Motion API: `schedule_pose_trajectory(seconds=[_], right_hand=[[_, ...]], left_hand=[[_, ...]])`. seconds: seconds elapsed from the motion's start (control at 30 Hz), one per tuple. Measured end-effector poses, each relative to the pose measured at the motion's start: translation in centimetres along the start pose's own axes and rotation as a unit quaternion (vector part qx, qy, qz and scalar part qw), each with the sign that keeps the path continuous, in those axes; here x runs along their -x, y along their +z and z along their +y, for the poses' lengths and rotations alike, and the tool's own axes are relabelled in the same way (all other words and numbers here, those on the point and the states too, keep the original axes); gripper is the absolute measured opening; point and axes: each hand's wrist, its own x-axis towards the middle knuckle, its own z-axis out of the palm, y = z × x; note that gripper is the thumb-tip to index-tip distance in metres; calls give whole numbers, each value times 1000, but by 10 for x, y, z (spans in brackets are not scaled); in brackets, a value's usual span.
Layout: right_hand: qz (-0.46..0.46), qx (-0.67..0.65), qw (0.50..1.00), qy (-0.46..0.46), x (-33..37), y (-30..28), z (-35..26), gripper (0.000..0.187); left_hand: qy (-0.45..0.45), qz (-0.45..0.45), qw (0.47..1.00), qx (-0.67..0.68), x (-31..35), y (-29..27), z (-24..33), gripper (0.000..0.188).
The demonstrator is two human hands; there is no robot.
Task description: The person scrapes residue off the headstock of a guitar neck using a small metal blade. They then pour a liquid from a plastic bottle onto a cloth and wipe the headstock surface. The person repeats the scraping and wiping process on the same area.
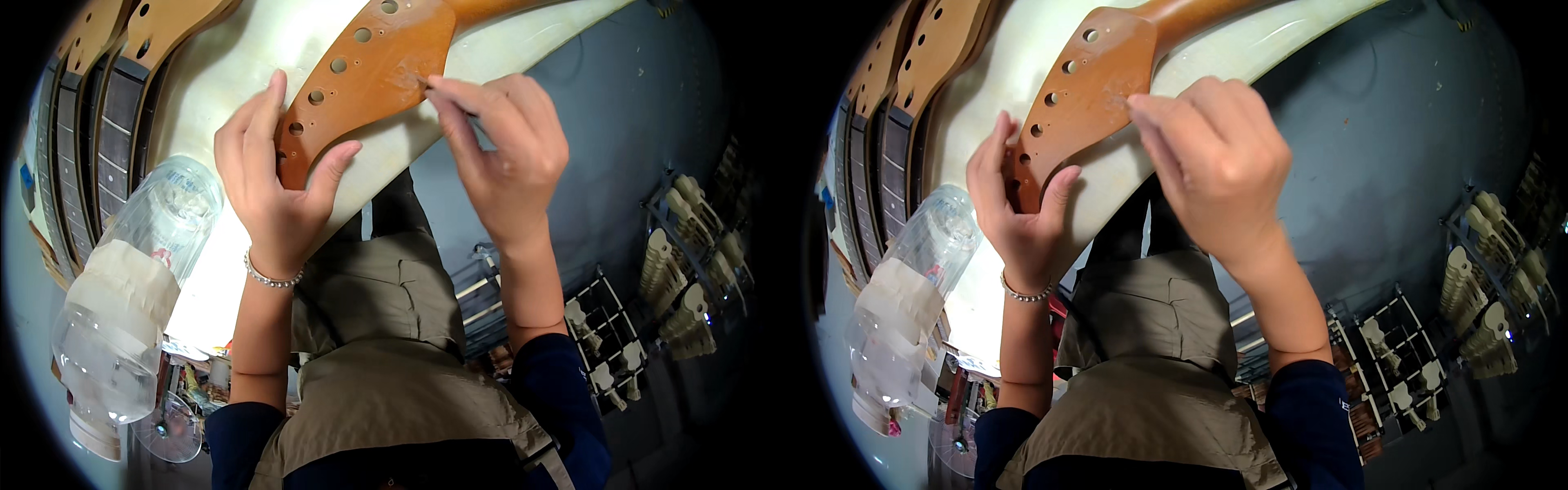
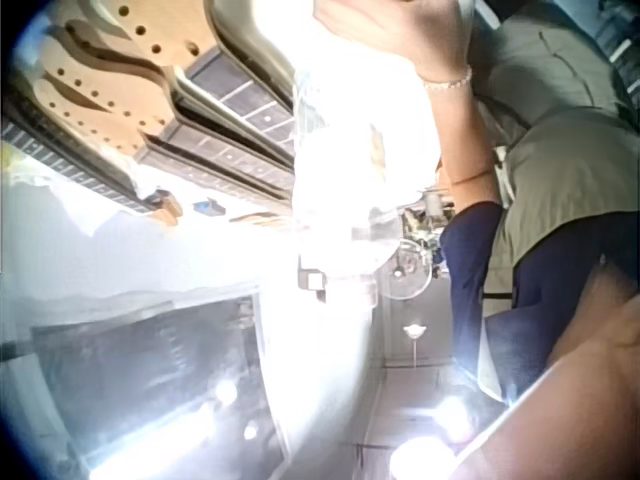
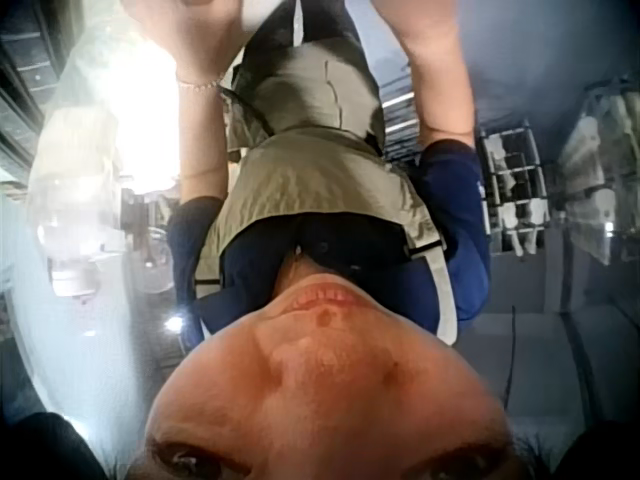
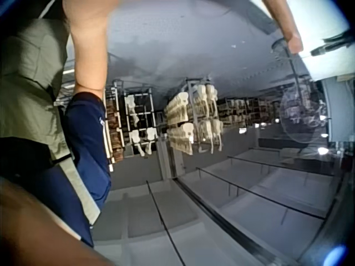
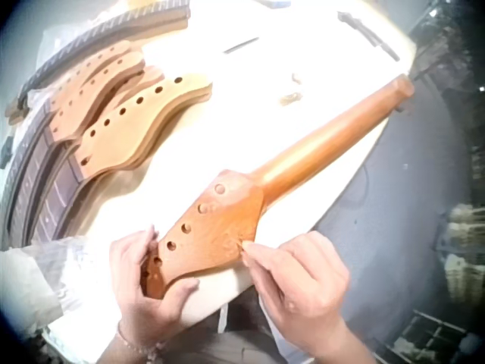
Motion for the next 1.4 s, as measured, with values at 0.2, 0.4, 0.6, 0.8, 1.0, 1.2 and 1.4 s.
schedule_pose_trajectory(seconds=[0.2,0.4,0.6,0.8,1.0,1.2,1.4], right_hand=[[5,16,1000,2,3,0,3,22],[-19,11,1000,-8,8,-2,-6,21],[-17,22,1000,1,9,-2,-7,23],[-6,16,1000,9,9,-2,-6,23],[-4,24,1000,14,7,-2,-4,22],[-2,20,1000,9,6,-2,-5,23],[-14,23,1000,0,7,-4,-5,23]], left_hand=[[16,-35,999,-29,1,2,-4,67],[16,-27,999,-16,1,2,-5,65],[13,-25,1000,-12,0,2,-4,65],[14,-23,1000,-4,0,4,-4,64],[22,-22,999,-7,0,4,-5,64],[15,-26,1000,-7,-1,4,-2,63],[6,-33,999,-8,-1,3,-2,63]])
